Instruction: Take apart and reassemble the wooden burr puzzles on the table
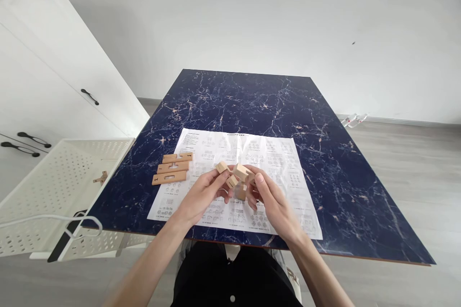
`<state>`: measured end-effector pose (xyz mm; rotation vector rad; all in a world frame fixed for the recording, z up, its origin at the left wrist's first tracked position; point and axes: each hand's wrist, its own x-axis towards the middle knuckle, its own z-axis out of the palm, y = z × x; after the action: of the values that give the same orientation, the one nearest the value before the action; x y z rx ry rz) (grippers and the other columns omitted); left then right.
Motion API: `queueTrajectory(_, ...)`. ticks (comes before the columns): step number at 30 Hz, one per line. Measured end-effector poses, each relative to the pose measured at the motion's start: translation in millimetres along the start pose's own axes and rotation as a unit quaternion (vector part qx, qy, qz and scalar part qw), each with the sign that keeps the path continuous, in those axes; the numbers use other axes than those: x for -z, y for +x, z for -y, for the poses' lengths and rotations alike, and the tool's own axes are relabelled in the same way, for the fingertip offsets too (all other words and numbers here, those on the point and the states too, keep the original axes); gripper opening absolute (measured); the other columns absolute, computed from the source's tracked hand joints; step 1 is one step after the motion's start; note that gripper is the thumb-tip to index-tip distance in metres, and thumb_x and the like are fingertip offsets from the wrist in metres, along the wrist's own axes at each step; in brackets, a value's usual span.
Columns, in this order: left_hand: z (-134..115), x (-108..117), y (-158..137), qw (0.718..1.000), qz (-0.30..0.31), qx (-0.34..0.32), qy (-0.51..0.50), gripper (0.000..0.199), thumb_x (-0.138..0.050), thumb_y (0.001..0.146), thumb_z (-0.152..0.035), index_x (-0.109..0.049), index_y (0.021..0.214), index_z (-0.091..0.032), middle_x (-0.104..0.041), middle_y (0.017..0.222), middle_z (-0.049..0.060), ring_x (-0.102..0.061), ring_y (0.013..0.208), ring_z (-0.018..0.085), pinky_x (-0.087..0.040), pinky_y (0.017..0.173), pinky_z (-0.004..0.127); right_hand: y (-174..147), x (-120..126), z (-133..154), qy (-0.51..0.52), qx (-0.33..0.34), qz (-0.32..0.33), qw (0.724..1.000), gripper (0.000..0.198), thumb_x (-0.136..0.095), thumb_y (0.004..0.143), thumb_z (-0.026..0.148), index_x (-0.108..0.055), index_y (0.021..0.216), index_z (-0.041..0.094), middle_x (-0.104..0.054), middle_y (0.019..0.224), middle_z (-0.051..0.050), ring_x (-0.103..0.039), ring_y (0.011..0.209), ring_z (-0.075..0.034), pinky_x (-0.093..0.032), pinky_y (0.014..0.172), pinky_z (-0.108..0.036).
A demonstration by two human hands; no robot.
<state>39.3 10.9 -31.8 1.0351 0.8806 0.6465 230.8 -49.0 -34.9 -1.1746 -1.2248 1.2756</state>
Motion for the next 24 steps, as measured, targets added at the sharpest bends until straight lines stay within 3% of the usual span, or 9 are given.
queueTrajectory(4,-3,0,-1,1.000,0.023,0.000,0.008,0.039,-0.063,0.103,-0.052,-0.075,0.118,-0.019,-0.060,0.094,0.004,-0.055,0.079,0.016,-0.049,0.077,0.033,3,7,-1,-0.049,0.030,0.010,0.998,0.041,-0.047,0.112,0.051,-0.068,0.137,0.026,-0.060,0.087,-0.002,-0.056,0.067,-0.016,-0.055,0.068,-0.033)
queueTrajectory(8,-6,-1,-3,0.999,0.040,0.014,0.022,0.036,-0.060,0.104,-0.049,-0.074,0.118,-0.019,-0.058,0.095,0.004,-0.053,0.084,0.018,-0.049,0.085,0.036,5,10,-3,-0.055,0.016,-0.020,0.998,0.035,-0.062,0.106,0.049,-0.070,0.129,0.025,-0.070,0.092,-0.004,-0.065,0.072,-0.018,-0.060,0.069,-0.034)
queueTrajectory(14,-9,0,-4,0.994,0.059,0.003,0.095,0.032,-0.063,0.103,-0.047,-0.073,0.115,-0.020,-0.062,0.093,0.003,-0.060,0.088,0.019,-0.052,0.088,0.037,7,12,-4,-0.069,0.033,-0.034,0.997,0.023,-0.066,0.104,0.044,-0.070,0.119,0.026,-0.076,0.107,-0.007,-0.075,0.095,-0.023,-0.064,0.089,-0.040)
queueTrajectory(18,-9,-1,-3,0.987,0.072,-0.028,0.139,0.040,-0.065,0.102,-0.051,-0.069,0.128,-0.021,-0.067,0.102,0.005,-0.065,0.093,0.021,-0.053,0.090,0.038,8,15,-2,-0.098,0.068,-0.043,0.992,0.021,-0.068,0.103,0.043,-0.073,0.116,0.027,-0.075,0.112,-0.008,-0.074,0.100,-0.025,-0.064,0.091,-0.043)
queueTrajectory(21,-5,-3,-2,0.990,0.059,-0.027,0.124,0.057,-0.071,0.100,-0.048,-0.054,0.149,-0.026,-0.069,0.112,0.006,-0.070,0.103,0.024,-0.057,0.090,0.039,7,17,-1,-0.129,0.091,-0.039,0.987,0.021,-0.068,0.103,0.043,-0.074,0.117,0.029,-0.074,0.114,-0.008,-0.073,0.101,-0.026,-0.065,0.091,-0.045)
queueTrajectory(24,-1,-3,-2,0.992,0.044,-0.024,0.118,0.070,-0.074,0.097,-0.046,-0.043,0.158,-0.030,-0.069,0.124,0.007,-0.073,0.110,0.027,-0.059,0.093,0.041,6,18,-1,-0.156,0.098,-0.034,0.982,0.020,-0.068,0.103,0.040,-0.075,0.119,0.030,-0.075,0.114,-0.008,-0.073,0.103,-0.026,-0.064,0.093,-0.046)
